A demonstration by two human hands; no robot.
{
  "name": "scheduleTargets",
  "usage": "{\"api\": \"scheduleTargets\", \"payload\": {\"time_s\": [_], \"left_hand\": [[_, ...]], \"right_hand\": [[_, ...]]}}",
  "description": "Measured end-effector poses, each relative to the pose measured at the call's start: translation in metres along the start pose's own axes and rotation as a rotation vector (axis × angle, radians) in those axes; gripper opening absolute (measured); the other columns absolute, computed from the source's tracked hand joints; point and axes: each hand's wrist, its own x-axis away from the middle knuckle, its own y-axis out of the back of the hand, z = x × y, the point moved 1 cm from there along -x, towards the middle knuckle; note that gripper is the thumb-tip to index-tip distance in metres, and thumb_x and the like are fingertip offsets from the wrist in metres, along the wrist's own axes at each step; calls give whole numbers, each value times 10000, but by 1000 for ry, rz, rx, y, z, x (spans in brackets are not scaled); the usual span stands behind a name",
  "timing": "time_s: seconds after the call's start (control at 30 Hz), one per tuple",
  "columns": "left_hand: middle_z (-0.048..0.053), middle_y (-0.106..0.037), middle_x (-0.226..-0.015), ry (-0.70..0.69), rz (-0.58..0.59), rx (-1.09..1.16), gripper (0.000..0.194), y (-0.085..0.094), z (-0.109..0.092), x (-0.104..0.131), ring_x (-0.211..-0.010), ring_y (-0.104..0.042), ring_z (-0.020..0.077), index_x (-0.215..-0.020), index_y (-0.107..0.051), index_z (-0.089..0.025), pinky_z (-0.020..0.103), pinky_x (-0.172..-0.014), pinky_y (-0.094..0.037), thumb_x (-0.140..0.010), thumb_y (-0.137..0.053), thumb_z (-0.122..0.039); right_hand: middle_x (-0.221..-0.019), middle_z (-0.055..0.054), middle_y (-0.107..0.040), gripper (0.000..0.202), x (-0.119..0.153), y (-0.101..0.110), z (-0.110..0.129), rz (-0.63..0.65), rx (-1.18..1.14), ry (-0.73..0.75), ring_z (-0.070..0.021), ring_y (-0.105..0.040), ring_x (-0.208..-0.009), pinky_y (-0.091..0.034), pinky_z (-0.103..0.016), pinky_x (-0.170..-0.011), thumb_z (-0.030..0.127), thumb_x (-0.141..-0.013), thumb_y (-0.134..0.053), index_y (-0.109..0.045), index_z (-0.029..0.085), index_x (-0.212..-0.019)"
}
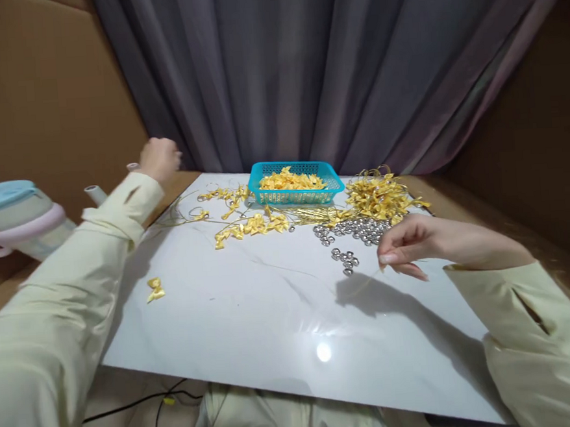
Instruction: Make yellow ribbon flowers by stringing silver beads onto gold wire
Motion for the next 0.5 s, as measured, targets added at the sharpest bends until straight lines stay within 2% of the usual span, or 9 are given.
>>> {"api": "scheduleTargets", "payload": {"time_s": [0.03, 0.07, 0.1, 0.13, 0.2, 0.3, 0.4, 0.43, 0.5], "left_hand": [[37, -539, -612, 27, -80, -18, 179, 16, 18, 7, -964, -537, 307, -685, -600, -229, 388, -762, -370, -775, -511, -355], [28, -517, -597, 68, -214, -66, 117, 30, 32, 15, -969, -528, 318, -664, -577, -227, 396, -773, -366, -729, -565, -323], [22, -505, -598, 144, -317, -144, 87, 39, 40, 23, -986, -514, 326, -662, -564, -226, 404, -790, -362, -689, -604, -299], [17, -513, -617, 205, -373, -208, 90, 43, 41, 30, -996, -508, 324, -677, -567, -226, 405, -806, -361, -661, -630, -288], [10, -576, -701, 236, -358, -245, 144, 37, 21, 41, -971, -521, 291, -740, -610, -227, 380, -821, -369, -637, -664, -311], [19, -676, -954, 112, -24, -119, 286, 0, -53, 49, -914, -568, 216, -927, -685, -218, 299, -789, -399, -754, -595, -428], [8, -682, -1065, -175, 313, 134, 337, -54, -138, 52, -967, -584, 194, -1009, -700, -218, 250, -789, -410, -790, -589, -450], [6, -678, -1084, -267, 402, 221, 337, -72, -160, 53, -986, -583, 191, -1020, -700, -221, 249, -811, -411, -796, -589, -447], [13, -680, -1085, -383, 554, 382, 327, -104, -189, 52, -998, -589, 190, -1036, -696, -215, 258, -823, -423, -809, -587, -424]], "right_hand": [[-478, 21, -526, 278, 1, 0, 2, -2, 7, -8, -77, -490, -473, -396, -238, -563, 374, -839, -581, -645, 137, -710], [-478, 19, -521, 286, 1, 1, 3, -6, 12, -17, -77, -488, -477, -396, -240, -567, 369, -845, -571, -637, 141, -686], [-479, 16, -517, 298, 1, 1, 5, -15, 15, -27, -76, -486, -480, -393, -240, -565, 368, -850, -561, -628, 144, -666], [-482, 15, -513, 303, 1, 2, 7, -25, 17, -36, -76, -483, -480, -388, -241, -557, 369, -854, -555, -623, 145, -661], [-489, 19, -505, 269, -1, 2, 11, -44, 4, -45, -77, -476, -474, -376, -239, -528, 375, -849, -564, -633, 146, -727], [-507, 39, -508, 242, -9, 2, 21, -33, -50, -9, -70, -463, -449, -359, -223, -478, 374, -835, -597, -600, 147, -917], [-504, 60, -518, 296, -19, -2, 32, 28, -67, 50, -57, -462, -418, -349, -195, -440, 376, -827, -615, -512, 151, -989], [-498, 67, -519, 313, -22, -4, 35, 53, -69, 67, -52, -461, -407, -346, -187, -429, 384, -823, -620, -488, 152, -987], [-494, 76, -521, 344, -28, -6, 39, 99, -83, 84, -43, -454, -386, -332, -171, -404, 406, -806, -637, -452, 158, -957]]}}
